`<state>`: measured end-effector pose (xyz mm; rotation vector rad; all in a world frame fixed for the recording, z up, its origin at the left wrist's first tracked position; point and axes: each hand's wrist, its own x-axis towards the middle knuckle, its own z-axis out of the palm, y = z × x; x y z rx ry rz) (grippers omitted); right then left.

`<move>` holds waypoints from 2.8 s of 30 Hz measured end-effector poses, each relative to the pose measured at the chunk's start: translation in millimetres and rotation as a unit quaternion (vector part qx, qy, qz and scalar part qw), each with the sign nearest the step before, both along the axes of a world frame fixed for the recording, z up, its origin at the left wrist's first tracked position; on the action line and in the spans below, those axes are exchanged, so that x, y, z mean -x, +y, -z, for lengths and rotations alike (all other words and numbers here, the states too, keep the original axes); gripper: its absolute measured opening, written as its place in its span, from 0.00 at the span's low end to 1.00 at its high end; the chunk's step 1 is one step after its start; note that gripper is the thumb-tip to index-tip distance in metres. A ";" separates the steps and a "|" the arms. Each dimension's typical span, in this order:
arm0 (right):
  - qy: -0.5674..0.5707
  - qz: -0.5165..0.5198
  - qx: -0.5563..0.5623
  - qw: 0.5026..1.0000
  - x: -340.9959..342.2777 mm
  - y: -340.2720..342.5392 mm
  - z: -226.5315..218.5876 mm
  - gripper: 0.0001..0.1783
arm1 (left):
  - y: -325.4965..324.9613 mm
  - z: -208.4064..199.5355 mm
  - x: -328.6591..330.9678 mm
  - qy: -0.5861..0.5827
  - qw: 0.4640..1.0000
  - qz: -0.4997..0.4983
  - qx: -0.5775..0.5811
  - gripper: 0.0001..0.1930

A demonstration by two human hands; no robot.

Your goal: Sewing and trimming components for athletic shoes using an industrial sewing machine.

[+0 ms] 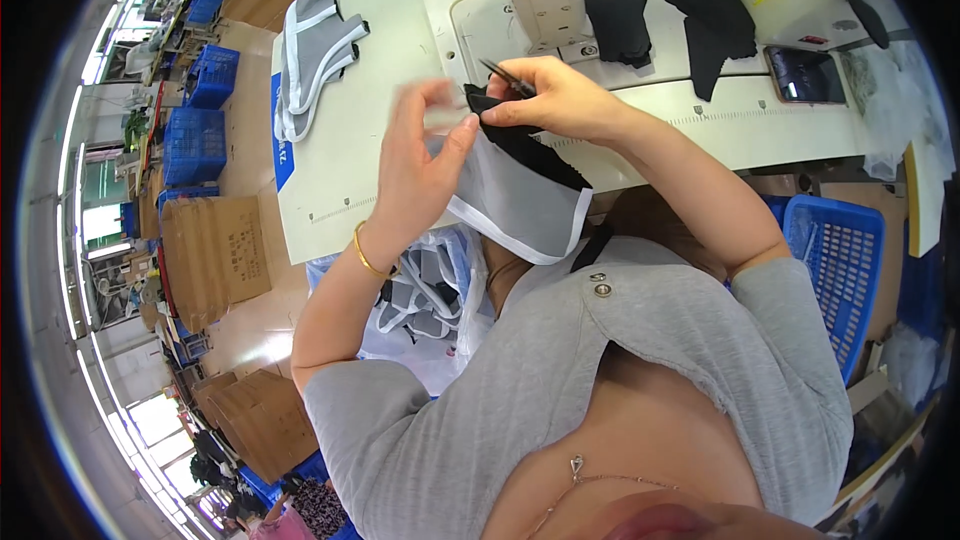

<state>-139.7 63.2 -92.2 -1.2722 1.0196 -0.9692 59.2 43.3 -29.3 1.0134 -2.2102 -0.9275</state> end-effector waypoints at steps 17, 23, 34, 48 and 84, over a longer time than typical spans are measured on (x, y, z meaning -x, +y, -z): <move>0.044 -0.044 0.143 0.988 45.5 21.3 -59.4 0.08 | -56.0 -22.2 12.4 0.039 0.939 0.312 -0.139 0.05; 0.028 -0.012 0.144 0.989 39.7 22.7 -55.3 0.08 | -32.0 -32.5 15.9 0.037 0.908 0.177 -0.378 0.01; -0.025 0.047 0.026 0.998 32.2 37.0 -27.2 0.23 | -0.2 -10.1 14.3 0.092 0.991 0.065 -0.079 0.09; -0.098 0.141 0.085 0.981 12.0 51.0 -24.3 0.08 | -2.5 -3.1 7.9 0.070 0.994 0.054 -0.058 0.08; 0.198 0.072 0.302 0.930 18.4 56.6 -25.1 0.10 | -30.6 -45.7 20.9 -0.147 0.953 0.254 -0.069 0.06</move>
